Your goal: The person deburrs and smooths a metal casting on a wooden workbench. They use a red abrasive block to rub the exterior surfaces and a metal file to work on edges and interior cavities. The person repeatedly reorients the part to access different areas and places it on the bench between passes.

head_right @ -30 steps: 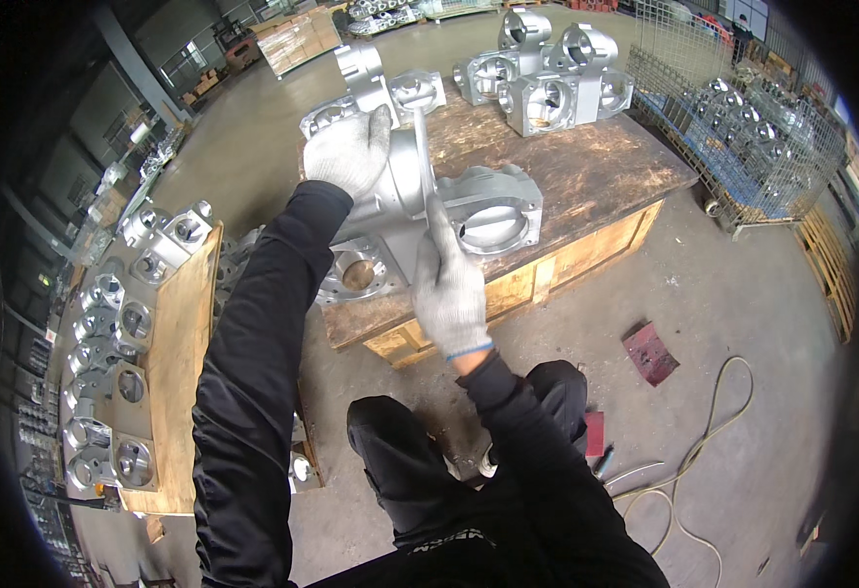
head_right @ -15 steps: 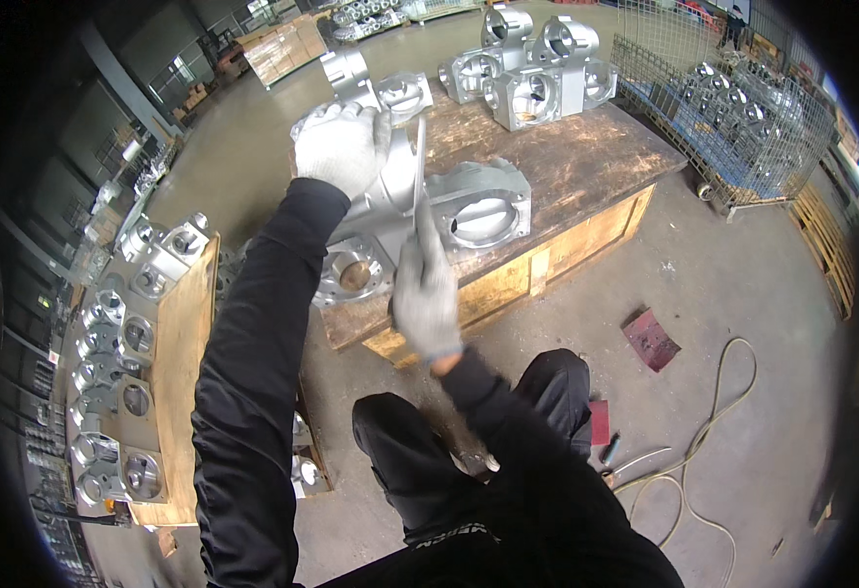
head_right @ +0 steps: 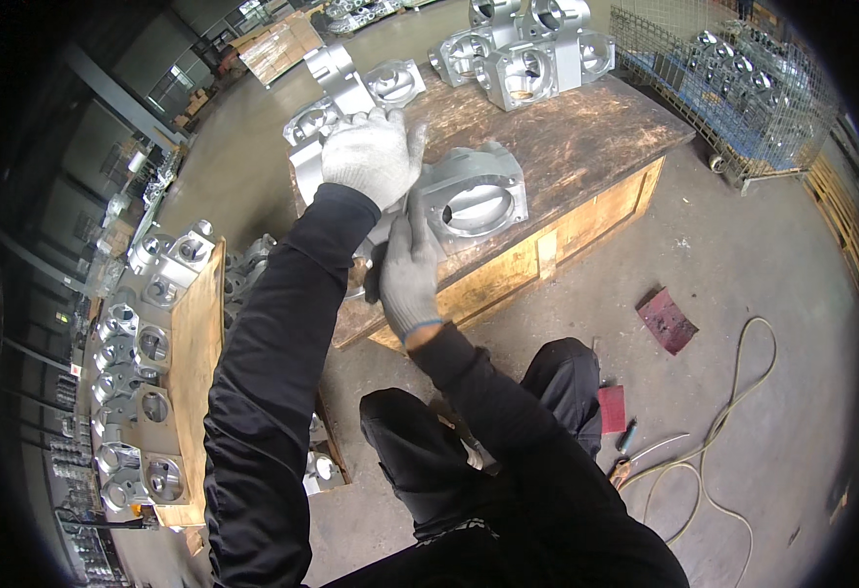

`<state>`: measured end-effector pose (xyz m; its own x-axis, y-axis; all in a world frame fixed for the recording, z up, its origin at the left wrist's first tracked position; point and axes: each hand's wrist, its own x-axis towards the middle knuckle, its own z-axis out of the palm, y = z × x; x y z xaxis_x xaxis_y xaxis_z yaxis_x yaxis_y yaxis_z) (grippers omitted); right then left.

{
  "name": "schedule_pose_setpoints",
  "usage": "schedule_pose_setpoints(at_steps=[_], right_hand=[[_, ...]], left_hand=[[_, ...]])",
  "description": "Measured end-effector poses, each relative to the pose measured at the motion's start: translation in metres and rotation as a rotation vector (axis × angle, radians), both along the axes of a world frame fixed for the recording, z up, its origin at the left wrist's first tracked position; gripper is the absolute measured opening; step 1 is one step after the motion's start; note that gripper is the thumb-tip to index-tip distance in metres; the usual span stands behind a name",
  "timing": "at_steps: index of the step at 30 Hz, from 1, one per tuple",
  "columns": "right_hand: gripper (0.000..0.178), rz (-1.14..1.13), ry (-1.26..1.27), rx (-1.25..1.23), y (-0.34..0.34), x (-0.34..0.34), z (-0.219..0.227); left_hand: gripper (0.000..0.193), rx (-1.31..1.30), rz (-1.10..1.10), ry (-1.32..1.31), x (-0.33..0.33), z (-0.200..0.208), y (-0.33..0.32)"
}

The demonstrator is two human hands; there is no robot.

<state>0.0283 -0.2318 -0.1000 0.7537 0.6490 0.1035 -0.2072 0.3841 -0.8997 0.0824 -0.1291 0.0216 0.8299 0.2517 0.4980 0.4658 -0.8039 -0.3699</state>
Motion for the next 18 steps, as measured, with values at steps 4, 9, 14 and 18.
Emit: schedule_pose_setpoints(at_steps=[4,9,14,18], right_hand=[[0.034,0.15,0.603,0.441,-0.004,0.01,0.016],[0.011,0.314,0.768,0.316,-0.011,0.033,0.022],[0.024,0.44,0.836,0.231,-0.014,0.049,0.036],[0.013,0.584,0.823,0.302,-0.025,0.078,0.028]], left_hand=[[0.056,-0.003,-0.023,0.017,0.011,0.001,-0.004],[0.064,-0.197,-0.014,0.199,0.025,0.014,-0.008],[0.056,-0.337,-0.117,0.188,0.034,0.026,-0.016],[0.035,-0.253,-0.407,-0.306,0.012,0.019,-0.018]])
